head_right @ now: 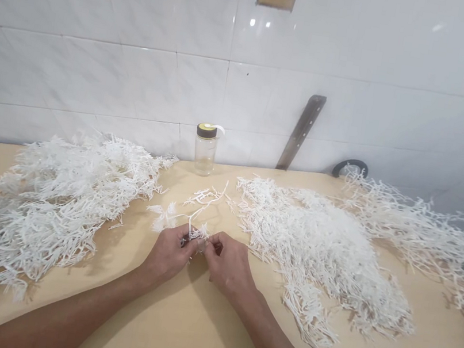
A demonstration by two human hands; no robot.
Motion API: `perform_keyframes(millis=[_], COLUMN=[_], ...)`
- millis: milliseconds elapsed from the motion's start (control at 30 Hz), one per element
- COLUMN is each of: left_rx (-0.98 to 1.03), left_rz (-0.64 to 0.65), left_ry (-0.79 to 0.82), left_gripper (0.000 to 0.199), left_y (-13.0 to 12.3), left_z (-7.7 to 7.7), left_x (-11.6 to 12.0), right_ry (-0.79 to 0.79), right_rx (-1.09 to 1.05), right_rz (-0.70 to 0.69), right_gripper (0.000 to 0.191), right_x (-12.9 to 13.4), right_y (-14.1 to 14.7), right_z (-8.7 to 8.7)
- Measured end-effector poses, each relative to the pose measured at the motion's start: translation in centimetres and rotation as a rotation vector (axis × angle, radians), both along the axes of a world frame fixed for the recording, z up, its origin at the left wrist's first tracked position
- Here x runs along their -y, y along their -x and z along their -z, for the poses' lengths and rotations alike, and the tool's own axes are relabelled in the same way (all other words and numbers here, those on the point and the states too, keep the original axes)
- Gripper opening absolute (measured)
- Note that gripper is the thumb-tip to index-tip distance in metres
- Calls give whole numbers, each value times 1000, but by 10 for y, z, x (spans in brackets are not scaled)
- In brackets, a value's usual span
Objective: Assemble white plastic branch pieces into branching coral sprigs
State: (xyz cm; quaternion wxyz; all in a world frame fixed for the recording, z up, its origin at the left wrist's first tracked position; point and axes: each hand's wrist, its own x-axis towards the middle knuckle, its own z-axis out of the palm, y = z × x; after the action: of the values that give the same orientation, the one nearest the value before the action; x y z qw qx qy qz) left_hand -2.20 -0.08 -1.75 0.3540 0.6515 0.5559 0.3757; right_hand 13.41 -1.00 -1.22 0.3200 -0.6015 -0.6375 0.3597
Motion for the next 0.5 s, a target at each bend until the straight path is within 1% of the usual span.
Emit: perform_keyframes(millis=[133,200,300,400,500], left_rx=[-42,-21,76,199,261], left_rz=[35,50,52,41,36], left_ry=[-16,-6,36,72,69], left_gripper=[22,24,25,25,25], left_y=[1,2,2,3,3], left_z=[3,3,1,2,5], left_x=[-1,-3,-5,-6,-7], right_ry=[42,28,36,54,-48], right_rx=[-12,19,22,3,105], right_rz=[-6,42,126,188,329], right_gripper=[15,11,8,9,13], right_x=[-1,-3,-7,-13,-21], right_y=[2,2,-2,-15,-39], right_z=[2,3,4,1,-4])
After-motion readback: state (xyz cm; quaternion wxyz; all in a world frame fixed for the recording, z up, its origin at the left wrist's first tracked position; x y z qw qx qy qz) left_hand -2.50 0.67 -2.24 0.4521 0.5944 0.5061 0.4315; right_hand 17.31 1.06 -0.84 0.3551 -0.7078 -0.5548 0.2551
